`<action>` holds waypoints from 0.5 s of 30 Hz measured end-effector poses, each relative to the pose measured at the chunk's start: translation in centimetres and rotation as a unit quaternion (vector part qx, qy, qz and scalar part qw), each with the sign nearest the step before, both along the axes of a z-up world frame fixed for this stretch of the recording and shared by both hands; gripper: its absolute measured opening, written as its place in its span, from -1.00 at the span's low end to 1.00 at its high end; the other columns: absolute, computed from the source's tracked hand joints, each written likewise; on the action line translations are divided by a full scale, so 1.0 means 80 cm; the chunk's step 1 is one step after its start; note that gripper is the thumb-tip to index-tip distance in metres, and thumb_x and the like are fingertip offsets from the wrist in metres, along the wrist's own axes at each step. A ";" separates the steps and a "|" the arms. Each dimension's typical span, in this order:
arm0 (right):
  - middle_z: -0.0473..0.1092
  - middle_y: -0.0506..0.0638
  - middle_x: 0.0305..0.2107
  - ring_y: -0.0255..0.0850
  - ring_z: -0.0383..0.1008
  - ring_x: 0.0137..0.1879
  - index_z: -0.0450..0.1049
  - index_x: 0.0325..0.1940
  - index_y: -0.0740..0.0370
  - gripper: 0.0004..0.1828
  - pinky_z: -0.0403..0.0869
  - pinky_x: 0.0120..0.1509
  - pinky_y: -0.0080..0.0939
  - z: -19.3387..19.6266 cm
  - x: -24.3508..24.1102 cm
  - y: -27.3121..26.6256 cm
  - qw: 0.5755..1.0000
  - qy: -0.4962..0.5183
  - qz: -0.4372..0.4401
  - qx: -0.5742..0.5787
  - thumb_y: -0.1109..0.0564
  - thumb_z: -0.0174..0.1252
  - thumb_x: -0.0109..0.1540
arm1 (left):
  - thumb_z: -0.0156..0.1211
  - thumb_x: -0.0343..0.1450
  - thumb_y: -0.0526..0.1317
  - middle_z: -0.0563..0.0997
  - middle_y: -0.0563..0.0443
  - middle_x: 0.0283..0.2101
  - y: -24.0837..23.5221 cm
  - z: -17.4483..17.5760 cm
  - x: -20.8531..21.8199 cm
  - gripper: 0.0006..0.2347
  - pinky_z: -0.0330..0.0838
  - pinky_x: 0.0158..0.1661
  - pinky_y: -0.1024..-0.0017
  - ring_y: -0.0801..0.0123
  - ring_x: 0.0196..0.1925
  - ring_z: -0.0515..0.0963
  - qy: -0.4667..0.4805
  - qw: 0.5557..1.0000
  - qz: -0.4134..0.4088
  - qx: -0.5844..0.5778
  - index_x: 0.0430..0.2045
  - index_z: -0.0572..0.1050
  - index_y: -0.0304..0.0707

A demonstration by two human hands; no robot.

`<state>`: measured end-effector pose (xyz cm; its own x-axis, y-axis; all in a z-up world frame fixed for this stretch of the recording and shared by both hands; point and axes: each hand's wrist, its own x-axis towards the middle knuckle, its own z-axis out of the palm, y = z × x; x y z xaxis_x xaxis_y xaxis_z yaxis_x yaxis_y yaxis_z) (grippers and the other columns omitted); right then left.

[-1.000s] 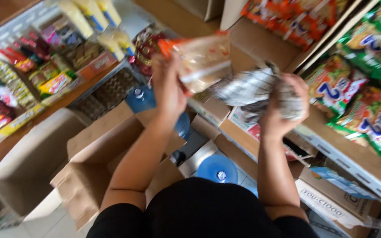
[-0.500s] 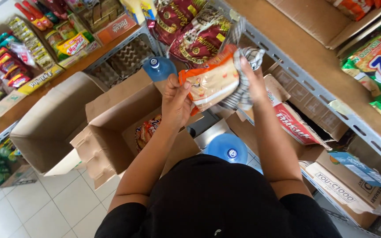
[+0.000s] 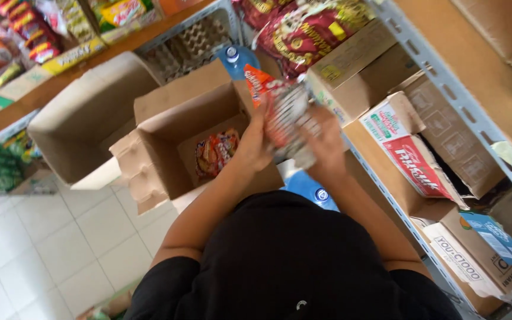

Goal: Packing individual packs of instant noodles into a cardboard shipping box in a storage area.

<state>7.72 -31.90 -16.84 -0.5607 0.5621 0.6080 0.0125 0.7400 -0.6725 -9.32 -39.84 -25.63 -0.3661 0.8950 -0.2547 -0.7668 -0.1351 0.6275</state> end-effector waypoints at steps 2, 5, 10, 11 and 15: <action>0.52 0.21 -0.04 0.14 0.47 0.14 0.59 0.02 0.15 -0.62 0.45 0.25 0.04 0.005 -0.007 -0.014 0.974 -0.063 0.056 0.212 0.27 0.28 0.11 | 0.15 0.70 0.14 0.52 -0.25 0.17 -0.004 -0.037 -0.009 -0.43 0.50 0.13 0.20 0.11 0.12 0.58 -0.152 0.976 -0.066 0.139 0.25 0.17 -0.48; 0.52 0.12 -0.09 0.00 0.51 0.08 0.54 -0.06 0.30 -0.75 0.47 0.30 0.00 -0.036 -0.003 0.029 0.988 0.050 0.146 -0.021 0.32 0.12 0.18 | 0.06 0.50 0.14 0.62 -0.15 0.06 -0.024 0.025 -0.018 -0.44 0.60 0.06 0.26 0.19 0.00 0.67 -0.175 0.980 -0.078 0.045 0.21 0.34 -0.36; 0.50 0.15 -0.04 0.09 0.51 0.11 0.49 0.03 0.31 -0.71 0.47 0.27 0.04 -0.045 -0.066 0.048 0.988 -0.008 0.104 -0.113 0.31 0.16 0.21 | 0.06 0.56 0.02 0.63 0.03 0.00 -0.027 -0.035 -0.007 -0.63 0.55 -0.01 0.35 0.39 -0.05 0.64 -0.070 0.997 -0.007 0.041 0.18 0.41 -0.17; 0.48 0.19 -0.02 0.15 0.48 0.14 0.49 0.04 0.33 -0.67 0.44 0.28 0.09 -0.037 -0.078 0.036 0.990 -0.034 0.107 -0.085 0.30 0.22 0.17 | 0.03 0.60 0.01 0.63 0.02 -0.02 -0.028 -0.049 -0.006 -0.64 0.55 -0.04 0.34 0.38 -0.08 0.63 -0.094 0.995 -0.012 0.038 0.18 0.41 -0.19; 0.48 0.22 0.06 0.30 0.35 0.21 0.61 -0.05 0.19 -0.61 0.29 0.26 0.23 -0.004 -0.105 -0.057 0.965 -0.146 0.154 0.156 0.17 0.41 0.04 | -0.04 0.60 0.10 0.62 -0.05 -0.05 -0.049 -0.072 -0.033 -0.55 0.59 0.01 0.24 0.28 -0.09 0.65 -0.139 0.986 0.068 0.061 0.20 0.39 -0.30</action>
